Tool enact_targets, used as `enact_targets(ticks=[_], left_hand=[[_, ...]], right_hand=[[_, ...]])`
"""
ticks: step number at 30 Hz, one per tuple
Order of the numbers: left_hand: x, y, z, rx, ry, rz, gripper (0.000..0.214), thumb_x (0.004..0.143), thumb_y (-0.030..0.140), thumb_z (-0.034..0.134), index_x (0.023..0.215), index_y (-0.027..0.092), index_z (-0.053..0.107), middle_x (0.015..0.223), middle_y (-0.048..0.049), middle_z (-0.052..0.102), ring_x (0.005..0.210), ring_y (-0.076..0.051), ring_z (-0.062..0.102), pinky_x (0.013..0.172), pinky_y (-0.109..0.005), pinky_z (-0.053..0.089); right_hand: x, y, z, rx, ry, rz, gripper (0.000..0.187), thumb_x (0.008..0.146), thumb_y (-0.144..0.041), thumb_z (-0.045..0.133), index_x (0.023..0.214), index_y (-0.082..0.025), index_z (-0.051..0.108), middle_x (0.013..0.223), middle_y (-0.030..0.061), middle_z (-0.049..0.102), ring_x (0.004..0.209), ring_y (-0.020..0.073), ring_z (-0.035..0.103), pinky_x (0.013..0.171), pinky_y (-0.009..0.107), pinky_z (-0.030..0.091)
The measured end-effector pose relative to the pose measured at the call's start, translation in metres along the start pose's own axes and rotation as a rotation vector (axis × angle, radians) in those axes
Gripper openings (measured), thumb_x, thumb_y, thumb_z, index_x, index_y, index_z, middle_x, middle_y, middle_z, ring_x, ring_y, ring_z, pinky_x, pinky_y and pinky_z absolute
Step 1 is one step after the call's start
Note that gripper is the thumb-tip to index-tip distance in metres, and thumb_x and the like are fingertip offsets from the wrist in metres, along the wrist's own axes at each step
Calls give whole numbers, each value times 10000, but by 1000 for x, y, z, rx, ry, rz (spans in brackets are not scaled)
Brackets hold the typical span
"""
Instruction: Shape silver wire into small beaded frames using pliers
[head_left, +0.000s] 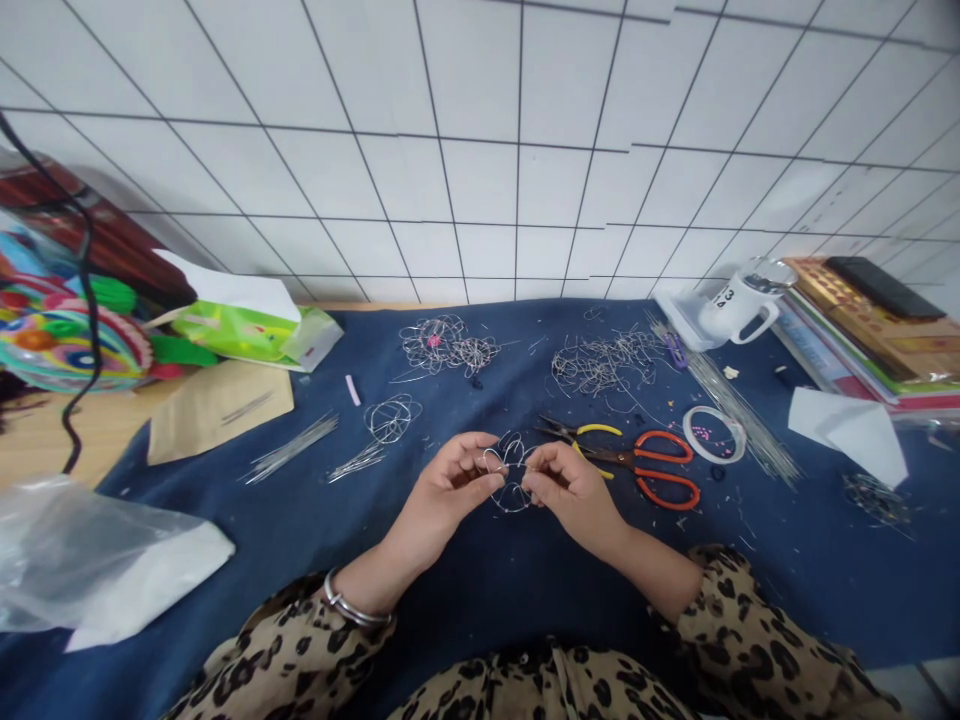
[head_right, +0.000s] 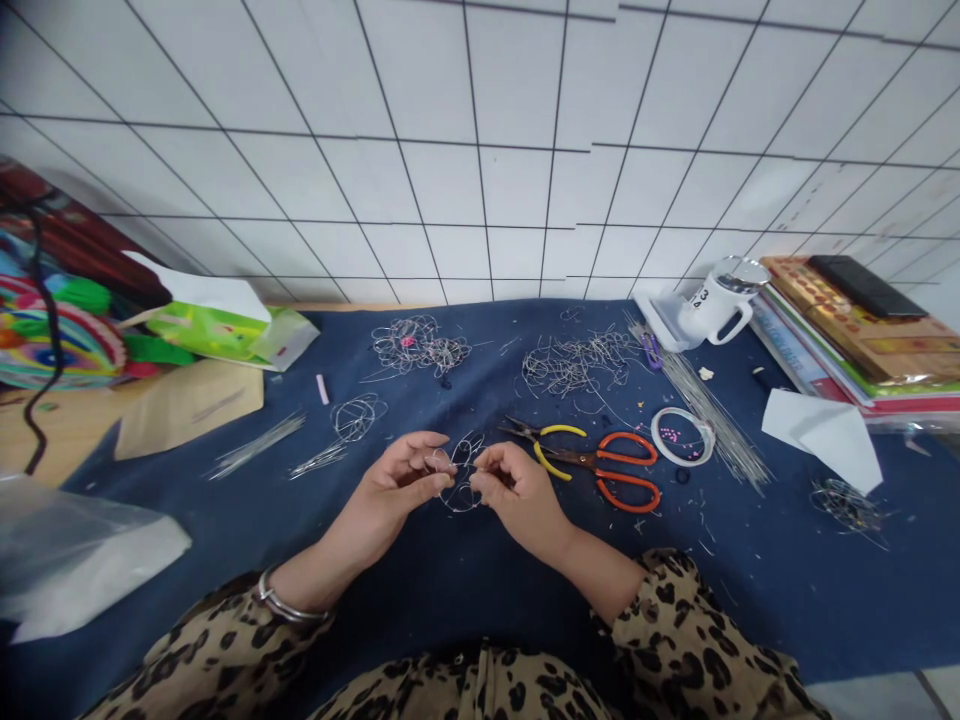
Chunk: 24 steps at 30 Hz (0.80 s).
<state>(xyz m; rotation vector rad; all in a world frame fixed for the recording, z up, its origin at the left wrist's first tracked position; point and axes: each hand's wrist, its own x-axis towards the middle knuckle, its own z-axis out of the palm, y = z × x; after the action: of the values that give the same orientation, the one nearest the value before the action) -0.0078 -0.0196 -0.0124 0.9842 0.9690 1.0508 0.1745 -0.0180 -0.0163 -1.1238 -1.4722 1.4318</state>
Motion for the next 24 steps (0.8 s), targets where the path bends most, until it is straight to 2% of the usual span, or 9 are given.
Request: enact_targets(ticks=[5,9,15,19,24], left_hand=[[0,-2,-1,37,29,39,260,739,189,679,983,195,590,815,-8,621,777,-130,561,738,-237,435],[-1,-1,-1,62,60,85,106,760,216,657,846,169,616,900,-44,633,786,-151,575,683,-245,437],[-2,4,-1,177,175,179,50,727,210,681,727,181,640,1021,-58,593,939,-199,547,821,-306,424],[-4,7,-1,342,164,279,22,700,191,698,696,207,684,974,-70,600,982,-236,529,872,-351,406],[-6,8,-1,403,141,330,60,717,164,677,723,221,695,1028,-68,568,901,-217,546,879,-371,414]], right_hand=[[2,4,0,-29,18,-19,224,793,-235,574,1007,-213,513,795,-9,536,679,106,531,620,238,476],[3,-1,-1,-46,61,-16,185,789,-229,576,968,-204,533,780,-12,530,645,99,523,599,233,465],[3,-7,-2,-37,79,3,59,801,-230,560,837,-195,529,680,-37,513,585,92,528,569,228,461],[3,-7,-2,-13,98,17,85,793,-255,569,835,-196,525,670,-38,519,562,96,540,558,236,477],[4,-7,-2,-5,111,12,86,786,-253,579,830,-198,530,657,-39,526,554,99,545,563,243,481]])
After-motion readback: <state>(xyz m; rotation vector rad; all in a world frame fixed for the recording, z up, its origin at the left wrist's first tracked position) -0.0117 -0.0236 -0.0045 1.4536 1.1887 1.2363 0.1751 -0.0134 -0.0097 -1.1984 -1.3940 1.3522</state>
